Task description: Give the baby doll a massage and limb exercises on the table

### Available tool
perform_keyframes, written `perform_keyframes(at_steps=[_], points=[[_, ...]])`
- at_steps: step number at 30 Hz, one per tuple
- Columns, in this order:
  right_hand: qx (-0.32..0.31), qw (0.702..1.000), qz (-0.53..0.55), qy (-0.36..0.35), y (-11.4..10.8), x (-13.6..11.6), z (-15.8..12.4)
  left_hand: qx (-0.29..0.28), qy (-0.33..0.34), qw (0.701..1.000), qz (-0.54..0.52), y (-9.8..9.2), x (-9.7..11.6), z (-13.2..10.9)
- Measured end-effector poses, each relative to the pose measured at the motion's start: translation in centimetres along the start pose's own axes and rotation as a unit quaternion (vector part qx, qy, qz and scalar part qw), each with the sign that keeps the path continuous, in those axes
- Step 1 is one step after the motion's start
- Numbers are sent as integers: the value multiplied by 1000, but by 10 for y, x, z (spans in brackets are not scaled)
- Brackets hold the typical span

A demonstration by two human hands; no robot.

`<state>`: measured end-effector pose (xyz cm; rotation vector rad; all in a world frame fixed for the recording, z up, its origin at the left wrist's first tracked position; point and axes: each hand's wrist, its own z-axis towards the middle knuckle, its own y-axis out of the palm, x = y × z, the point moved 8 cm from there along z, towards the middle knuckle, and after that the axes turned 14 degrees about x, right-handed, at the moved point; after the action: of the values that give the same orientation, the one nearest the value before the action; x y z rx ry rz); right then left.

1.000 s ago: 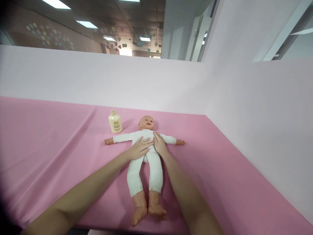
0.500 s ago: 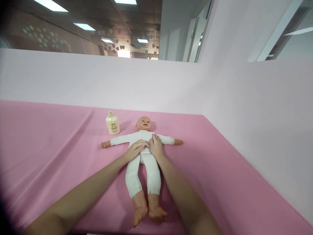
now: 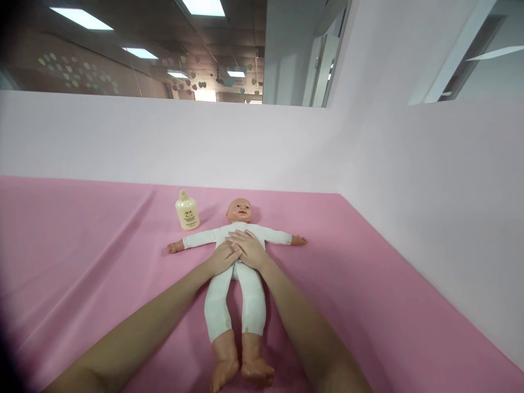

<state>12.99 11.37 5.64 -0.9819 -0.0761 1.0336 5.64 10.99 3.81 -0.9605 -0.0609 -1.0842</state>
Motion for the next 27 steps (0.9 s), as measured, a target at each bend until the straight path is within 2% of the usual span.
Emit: perform_keyframes(at_steps=[5,7,11,14,17,21,27], points=[[35,994,-21,104,0,25,4,21,-6,999,-38,0,-2,5],[43,988,-44,141,0,32,1,39,-29,998,-47,-1,-8,6],[48,969,-104,220,0,37,-8,56,-95,994,3,0,-23,4],[17,951,-151,269,5,33,-17,47,-122,990,55,2,-32,3],[-21,943,-177,281,9,29,-21,49,-133,987,74,2,-39,2],[-42,962,-131,238,10,39,-15,62,-140,986,67,2,-42,3],[22,948,-105,301,-4,84,-18,63,-160,982,82,1,-48,2]])
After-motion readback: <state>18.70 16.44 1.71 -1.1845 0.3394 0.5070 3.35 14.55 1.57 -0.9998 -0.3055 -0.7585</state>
